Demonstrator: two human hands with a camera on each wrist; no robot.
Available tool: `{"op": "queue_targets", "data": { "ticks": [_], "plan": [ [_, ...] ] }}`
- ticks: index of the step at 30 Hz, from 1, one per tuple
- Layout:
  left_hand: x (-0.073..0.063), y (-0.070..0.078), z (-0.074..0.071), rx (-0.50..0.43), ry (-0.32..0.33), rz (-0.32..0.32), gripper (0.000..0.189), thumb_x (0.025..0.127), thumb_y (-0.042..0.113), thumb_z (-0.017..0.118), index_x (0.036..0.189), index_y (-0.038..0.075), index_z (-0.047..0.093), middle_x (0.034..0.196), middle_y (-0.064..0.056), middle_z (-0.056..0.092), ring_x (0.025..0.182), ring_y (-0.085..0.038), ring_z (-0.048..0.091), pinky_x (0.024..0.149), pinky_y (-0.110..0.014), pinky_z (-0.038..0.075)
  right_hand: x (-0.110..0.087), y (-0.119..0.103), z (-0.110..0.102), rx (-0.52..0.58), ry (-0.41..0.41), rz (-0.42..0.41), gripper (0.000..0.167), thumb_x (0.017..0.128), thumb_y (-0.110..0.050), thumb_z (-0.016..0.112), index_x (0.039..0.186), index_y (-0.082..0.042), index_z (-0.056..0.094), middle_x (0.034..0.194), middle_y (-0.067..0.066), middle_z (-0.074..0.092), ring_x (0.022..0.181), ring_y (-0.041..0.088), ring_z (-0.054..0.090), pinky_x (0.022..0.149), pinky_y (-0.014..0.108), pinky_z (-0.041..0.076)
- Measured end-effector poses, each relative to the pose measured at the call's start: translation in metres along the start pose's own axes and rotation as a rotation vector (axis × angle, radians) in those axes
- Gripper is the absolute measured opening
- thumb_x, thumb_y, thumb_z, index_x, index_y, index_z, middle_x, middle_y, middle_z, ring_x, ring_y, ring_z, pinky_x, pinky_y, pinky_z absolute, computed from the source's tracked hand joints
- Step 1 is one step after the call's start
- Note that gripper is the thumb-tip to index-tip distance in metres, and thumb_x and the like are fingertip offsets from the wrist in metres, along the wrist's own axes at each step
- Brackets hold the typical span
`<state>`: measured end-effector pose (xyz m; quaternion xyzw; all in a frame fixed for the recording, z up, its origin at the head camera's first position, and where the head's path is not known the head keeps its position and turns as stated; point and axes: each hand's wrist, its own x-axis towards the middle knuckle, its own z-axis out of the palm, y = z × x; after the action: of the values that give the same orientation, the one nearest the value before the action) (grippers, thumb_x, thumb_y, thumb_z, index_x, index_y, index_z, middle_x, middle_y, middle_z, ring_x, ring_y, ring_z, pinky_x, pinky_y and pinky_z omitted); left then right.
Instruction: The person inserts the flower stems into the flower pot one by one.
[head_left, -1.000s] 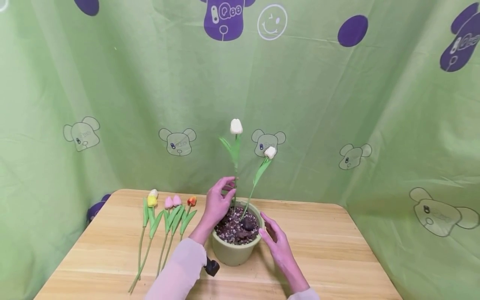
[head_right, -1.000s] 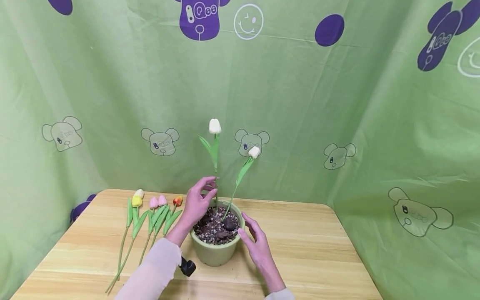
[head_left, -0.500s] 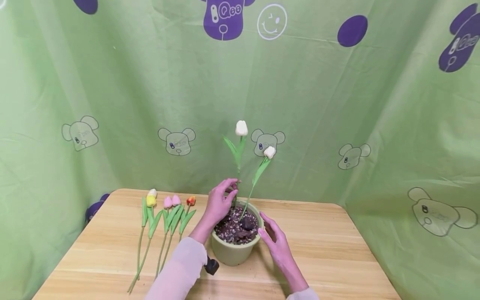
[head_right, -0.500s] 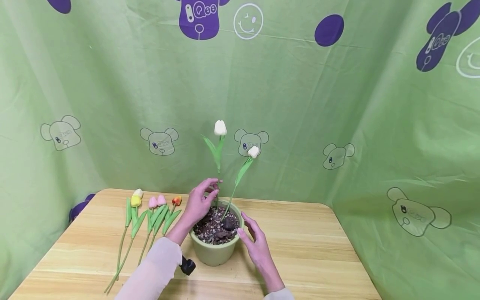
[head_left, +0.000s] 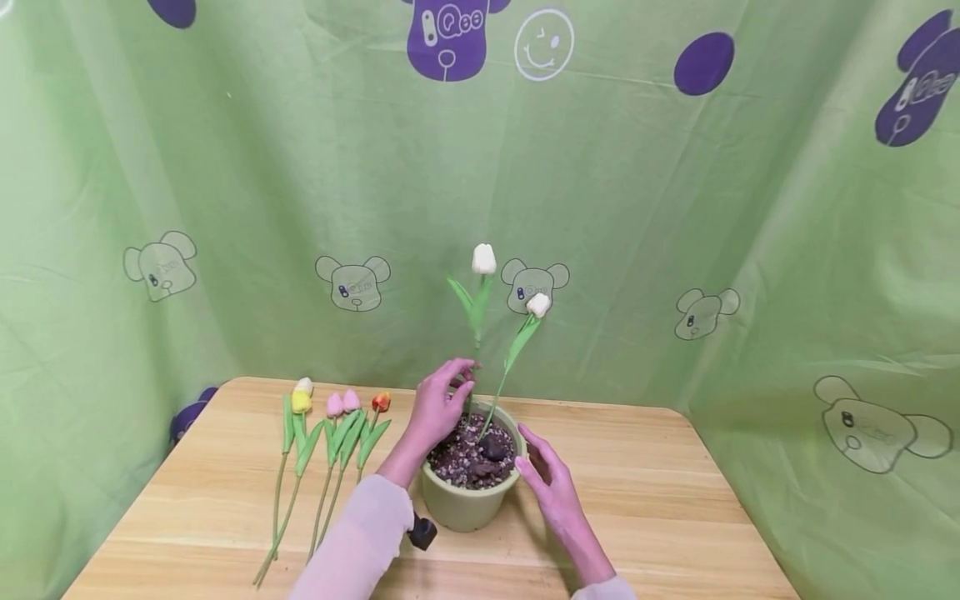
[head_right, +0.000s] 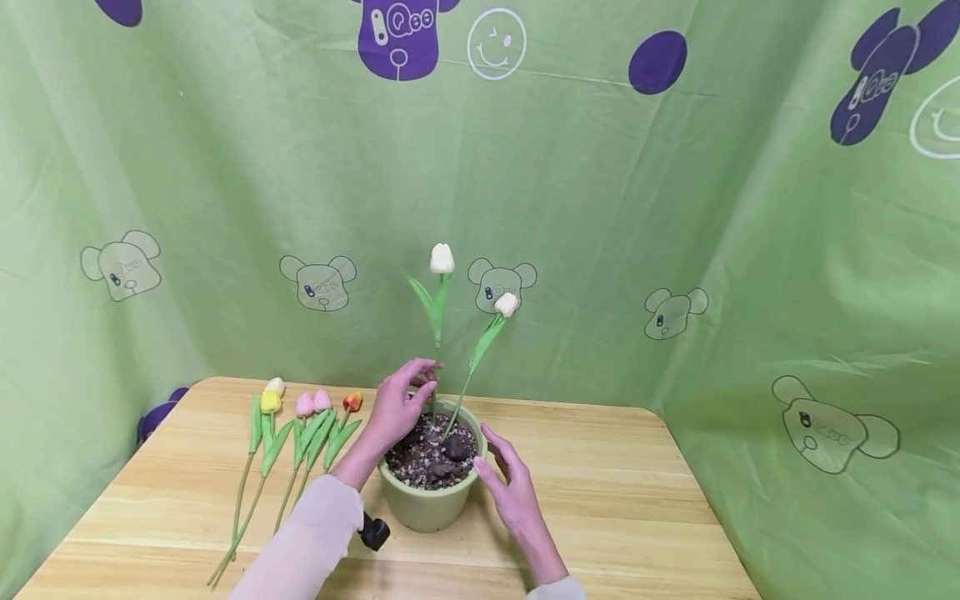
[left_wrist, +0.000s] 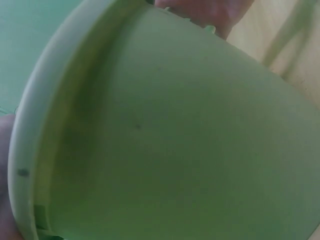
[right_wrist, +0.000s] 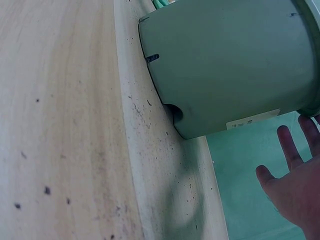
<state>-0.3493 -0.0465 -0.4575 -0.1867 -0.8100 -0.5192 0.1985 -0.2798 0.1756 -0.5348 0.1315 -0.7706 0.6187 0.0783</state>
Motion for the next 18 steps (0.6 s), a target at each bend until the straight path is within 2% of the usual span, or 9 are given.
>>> {"op": "queue_targets", "data": {
  "ticks": [6, 13, 18],
  "plan": [
    [0.0007, -0.0010, -0.0001, 0.022, 0.010, 0.012, 0.032, 0.098, 0.001, 0.064, 0.127, 0.012, 0.067, 0.108, -0.006, 0.071, 0.098, -0.026, 0.072, 0.080, -0.028, 0.063, 0.0002, -0.0001, -0.0005, 0.014, -0.003, -0.002, 0.051, 0.105, -0.012, 0.059, 0.154, -0.007, 0.046, 0.161, 0.017, 0.043, 0.149, 0.039, 0.039, 0.126, 0.053, 0.026],
    [-0.0027, -0.0031, -0.0051, 0.040, 0.090, 0.012, 0.030, 0.098, 0.003, 0.065, 0.126, 0.011, 0.067, 0.107, -0.005, 0.071, 0.095, -0.022, 0.070, 0.071, -0.023, 0.060, -0.0005, 0.0006, -0.0004, -0.002, -0.003, 0.008, 0.051, 0.105, -0.015, 0.060, 0.154, -0.010, 0.046, 0.161, 0.014, 0.044, 0.149, 0.035, 0.041, 0.125, 0.050, 0.026],
    [-0.0040, -0.0048, -0.0074, 0.046, 0.086, 0.015, 0.030, 0.098, 0.002, 0.065, 0.127, 0.010, 0.067, 0.107, -0.004, 0.071, 0.094, -0.022, 0.070, 0.072, -0.023, 0.061, -0.0003, 0.0002, -0.0006, -0.011, -0.009, 0.014, 0.051, 0.105, -0.016, 0.060, 0.154, -0.012, 0.046, 0.161, 0.013, 0.044, 0.149, 0.034, 0.042, 0.125, 0.049, 0.026]
  ]
}}
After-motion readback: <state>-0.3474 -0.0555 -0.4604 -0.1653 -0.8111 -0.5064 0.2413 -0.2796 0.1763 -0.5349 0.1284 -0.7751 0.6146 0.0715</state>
